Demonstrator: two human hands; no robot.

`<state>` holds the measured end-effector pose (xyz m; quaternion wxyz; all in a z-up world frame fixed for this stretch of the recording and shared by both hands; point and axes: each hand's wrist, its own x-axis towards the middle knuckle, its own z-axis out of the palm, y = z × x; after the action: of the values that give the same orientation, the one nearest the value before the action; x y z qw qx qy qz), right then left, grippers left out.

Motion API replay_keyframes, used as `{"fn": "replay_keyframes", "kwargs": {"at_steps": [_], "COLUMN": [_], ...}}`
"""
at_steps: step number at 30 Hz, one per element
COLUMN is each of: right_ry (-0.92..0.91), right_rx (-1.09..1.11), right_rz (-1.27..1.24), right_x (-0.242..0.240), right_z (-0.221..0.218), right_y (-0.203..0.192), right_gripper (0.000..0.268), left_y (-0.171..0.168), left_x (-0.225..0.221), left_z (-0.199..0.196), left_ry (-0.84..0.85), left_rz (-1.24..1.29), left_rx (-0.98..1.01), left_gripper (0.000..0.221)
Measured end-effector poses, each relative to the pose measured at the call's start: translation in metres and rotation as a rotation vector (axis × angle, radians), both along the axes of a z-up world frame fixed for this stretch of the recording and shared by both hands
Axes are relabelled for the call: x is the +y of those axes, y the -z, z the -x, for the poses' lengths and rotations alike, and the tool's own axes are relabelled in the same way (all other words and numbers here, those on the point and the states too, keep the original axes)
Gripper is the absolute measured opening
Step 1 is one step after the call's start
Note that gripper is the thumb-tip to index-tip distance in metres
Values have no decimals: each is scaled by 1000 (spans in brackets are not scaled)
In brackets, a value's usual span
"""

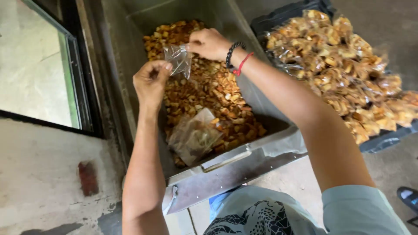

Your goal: The person scoops handfuls of fried food from a large bin into small plastic bags, then places the filled bags onto a tray.

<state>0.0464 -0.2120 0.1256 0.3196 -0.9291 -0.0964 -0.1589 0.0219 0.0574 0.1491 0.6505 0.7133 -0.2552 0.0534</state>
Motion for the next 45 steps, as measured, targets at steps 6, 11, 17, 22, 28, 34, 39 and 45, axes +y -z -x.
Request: {"fn": "replay_keyframes", "kwargs": {"at_steps": [6, 11, 17, 22, 28, 34, 39, 45], "right_ry": [-12, 69, -10, -72, -169, -205, -186, -226], "right_rx": [411, 697, 738, 734, 756, 781, 887, 1000], "right_rz": [492, 694, 653, 617, 588, 584, 609, 763], "right_x": [-26, -45, -2, 39, 70, 69, 38, -3], "right_z": [-105, -158, -142, -124, -100, -91, -73, -47], "right_y": [84, 179, 259, 259, 249, 236, 256, 243], "right_gripper": [61, 63, 65, 67, 70, 73, 76, 92], "left_y": [1, 13, 17, -1, -2, -1, 2, 8], "left_x": [3, -3, 0, 1, 4, 5, 8, 7], "left_z": [-7, -6, -5, 3, 3, 0, -1, -4], "left_ry": [-280, -216, -225, -226, -223, -240, -216, -216], "left_rz": [-226, -222, -332, -308, -406, -384, -469, -480], "left_rx": [-494, -464, -484, -443, -354, -361, -269, -352], "left_gripper": [23, 14, 35, 24, 28, 28, 27, 26]}}
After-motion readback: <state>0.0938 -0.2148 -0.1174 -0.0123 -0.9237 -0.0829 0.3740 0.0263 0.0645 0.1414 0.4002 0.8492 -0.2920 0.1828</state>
